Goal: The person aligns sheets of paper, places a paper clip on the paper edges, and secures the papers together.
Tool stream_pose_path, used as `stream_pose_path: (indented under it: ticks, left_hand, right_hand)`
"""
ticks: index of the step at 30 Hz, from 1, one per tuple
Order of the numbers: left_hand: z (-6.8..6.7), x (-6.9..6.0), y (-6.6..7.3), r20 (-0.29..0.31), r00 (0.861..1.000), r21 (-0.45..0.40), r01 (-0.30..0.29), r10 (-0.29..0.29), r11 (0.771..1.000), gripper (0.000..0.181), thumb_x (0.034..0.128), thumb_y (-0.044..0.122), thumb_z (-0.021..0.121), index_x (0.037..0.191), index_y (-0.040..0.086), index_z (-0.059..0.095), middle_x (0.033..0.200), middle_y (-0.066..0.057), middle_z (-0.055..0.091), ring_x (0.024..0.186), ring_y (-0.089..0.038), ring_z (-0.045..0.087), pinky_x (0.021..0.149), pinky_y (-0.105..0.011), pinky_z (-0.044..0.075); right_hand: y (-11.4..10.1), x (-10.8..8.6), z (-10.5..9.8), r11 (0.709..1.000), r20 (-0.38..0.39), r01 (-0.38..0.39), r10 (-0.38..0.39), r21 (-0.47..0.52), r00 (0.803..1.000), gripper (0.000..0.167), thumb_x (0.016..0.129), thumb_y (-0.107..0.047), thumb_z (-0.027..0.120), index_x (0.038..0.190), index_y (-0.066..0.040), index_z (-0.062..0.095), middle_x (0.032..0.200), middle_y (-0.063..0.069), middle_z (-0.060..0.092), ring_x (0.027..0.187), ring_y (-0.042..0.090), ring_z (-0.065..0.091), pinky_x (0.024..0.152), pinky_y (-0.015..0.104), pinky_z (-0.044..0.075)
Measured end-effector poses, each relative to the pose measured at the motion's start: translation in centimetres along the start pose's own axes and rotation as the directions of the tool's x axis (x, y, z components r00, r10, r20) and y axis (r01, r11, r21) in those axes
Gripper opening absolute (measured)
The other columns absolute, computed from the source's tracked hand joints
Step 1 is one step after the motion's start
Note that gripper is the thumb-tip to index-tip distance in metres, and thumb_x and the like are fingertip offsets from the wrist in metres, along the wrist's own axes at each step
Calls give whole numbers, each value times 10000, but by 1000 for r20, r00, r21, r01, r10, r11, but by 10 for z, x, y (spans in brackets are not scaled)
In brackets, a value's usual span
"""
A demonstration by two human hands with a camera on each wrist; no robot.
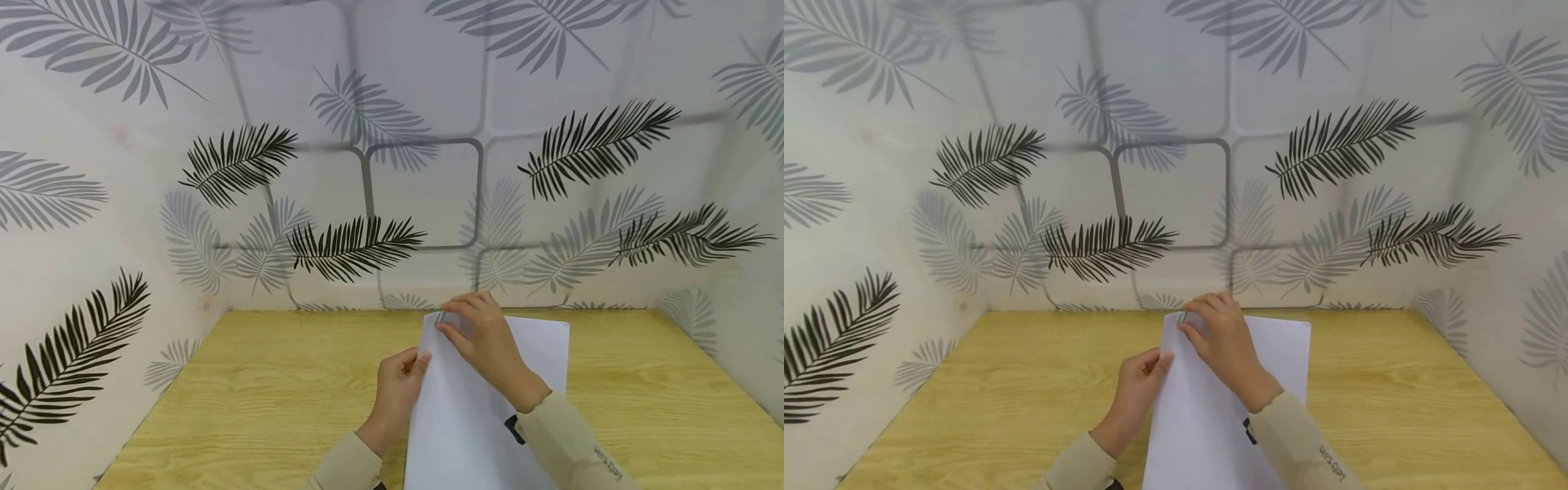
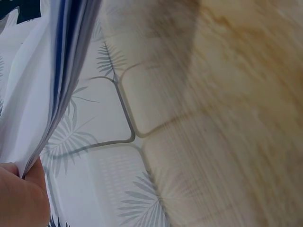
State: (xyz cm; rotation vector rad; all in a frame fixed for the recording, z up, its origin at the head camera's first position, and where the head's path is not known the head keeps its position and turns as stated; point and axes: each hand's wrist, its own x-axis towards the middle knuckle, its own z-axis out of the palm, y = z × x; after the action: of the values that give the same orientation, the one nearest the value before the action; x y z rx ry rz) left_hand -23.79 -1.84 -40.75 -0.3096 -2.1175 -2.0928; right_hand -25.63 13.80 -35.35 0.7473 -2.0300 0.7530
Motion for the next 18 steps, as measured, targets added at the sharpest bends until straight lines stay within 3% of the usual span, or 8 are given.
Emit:
stream_pose_path:
  ticks: [18]
  left_hand:
    - [1,-2,-2,11,1000,4,-11,11,1000,181,942,96,614,979,-42,725,782,-173,689,643,-115,605,556,-215,486]
  right_hand:
    - [2,-2,1,999,21,32,-31,-26,999,297,707,-62,847,969,-11,718,976,83,680,849,238,509,763,391,426]
